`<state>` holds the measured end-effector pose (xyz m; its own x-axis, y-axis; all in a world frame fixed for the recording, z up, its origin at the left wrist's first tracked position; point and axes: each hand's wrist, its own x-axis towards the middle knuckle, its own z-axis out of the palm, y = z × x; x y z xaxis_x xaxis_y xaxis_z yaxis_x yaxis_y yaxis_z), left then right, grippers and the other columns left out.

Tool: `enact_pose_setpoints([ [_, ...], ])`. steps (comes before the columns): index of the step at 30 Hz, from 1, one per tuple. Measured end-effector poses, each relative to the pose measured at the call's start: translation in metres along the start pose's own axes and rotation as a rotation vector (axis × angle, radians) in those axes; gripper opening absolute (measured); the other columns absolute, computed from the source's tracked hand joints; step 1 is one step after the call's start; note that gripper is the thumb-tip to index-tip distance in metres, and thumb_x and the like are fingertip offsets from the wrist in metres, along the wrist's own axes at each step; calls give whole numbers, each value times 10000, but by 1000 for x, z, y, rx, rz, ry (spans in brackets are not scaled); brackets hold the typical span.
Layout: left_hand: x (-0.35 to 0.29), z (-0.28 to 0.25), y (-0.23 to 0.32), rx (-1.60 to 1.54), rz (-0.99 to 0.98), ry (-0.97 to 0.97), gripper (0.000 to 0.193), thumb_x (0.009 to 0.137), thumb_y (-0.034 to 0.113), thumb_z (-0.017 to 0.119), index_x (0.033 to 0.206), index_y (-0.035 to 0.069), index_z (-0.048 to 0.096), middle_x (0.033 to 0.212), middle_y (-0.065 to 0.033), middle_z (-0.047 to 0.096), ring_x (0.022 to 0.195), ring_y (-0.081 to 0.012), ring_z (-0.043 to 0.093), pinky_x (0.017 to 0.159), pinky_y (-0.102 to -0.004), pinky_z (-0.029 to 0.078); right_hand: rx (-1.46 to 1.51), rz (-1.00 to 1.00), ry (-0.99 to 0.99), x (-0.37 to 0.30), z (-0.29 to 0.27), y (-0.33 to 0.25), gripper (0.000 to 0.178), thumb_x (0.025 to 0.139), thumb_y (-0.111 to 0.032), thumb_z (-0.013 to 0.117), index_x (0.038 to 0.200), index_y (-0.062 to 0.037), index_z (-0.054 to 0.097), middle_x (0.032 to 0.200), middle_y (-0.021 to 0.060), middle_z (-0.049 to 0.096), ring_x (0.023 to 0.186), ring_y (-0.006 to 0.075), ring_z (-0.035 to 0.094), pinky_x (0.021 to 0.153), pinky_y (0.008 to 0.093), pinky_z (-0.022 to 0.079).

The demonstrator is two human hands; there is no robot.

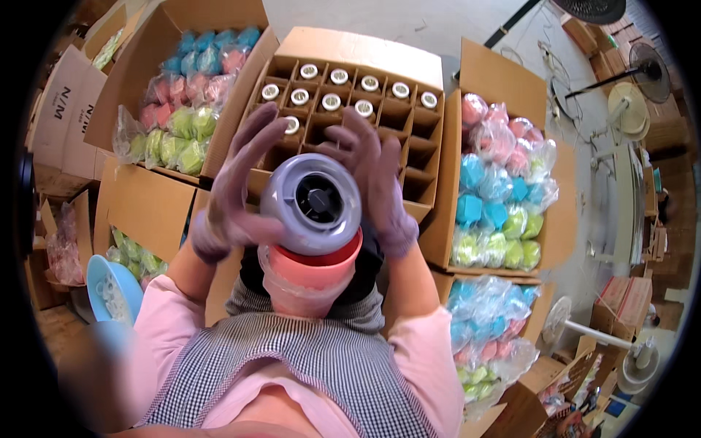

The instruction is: The person assembles water bottles by inserting small white components into the bottle lids and screwing them onto the bottles. They handle multiple bottles of different colors, placing the finished ones into a cardboard box.

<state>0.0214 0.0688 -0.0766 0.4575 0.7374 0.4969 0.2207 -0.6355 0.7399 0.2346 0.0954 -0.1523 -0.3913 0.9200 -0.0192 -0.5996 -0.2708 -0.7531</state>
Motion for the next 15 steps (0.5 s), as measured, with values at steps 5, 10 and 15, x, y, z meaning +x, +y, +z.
enact_pose_setpoints([
  [5, -5, 14, -38, -131, -117, -9, 671, 739, 210, 859, 1336, 52, 597, 1292, -133, 630, 1284, -280, 548, 1106, -428, 425, -257, -112, 206, 31, 6, -19, 697, 1062, -585, 280, 1356, 0, 519, 1111, 90, 592, 1070, 171, 575, 964, 334, 464],
  [10, 13, 23, -71, -1065, -590, 404, 696, 1010, 609, 432, 1438, 62, 462, 1347, -102, 596, 1195, -207, 629, 943, -386, 573, -1371, -1068, 226, 35, 12, -25, 352, 915, -226, 717, 1194, -43, 602, 1036, 109, 631, 825, 199, 641, 730, 316, 542],
  [15, 10, 49, -83, -1043, -625, 420, 632, 979, 364, 638, 1484, 50, 425, 1359, -118, 576, 1174, -184, 604, 974, -360, 544, -1670, -925, 3, 60, -10, -1, 605, 758, -132, 723, 1336, -93, 548, 1306, 219, 548, 1034, 428, 578, 893, 479, 522],
])
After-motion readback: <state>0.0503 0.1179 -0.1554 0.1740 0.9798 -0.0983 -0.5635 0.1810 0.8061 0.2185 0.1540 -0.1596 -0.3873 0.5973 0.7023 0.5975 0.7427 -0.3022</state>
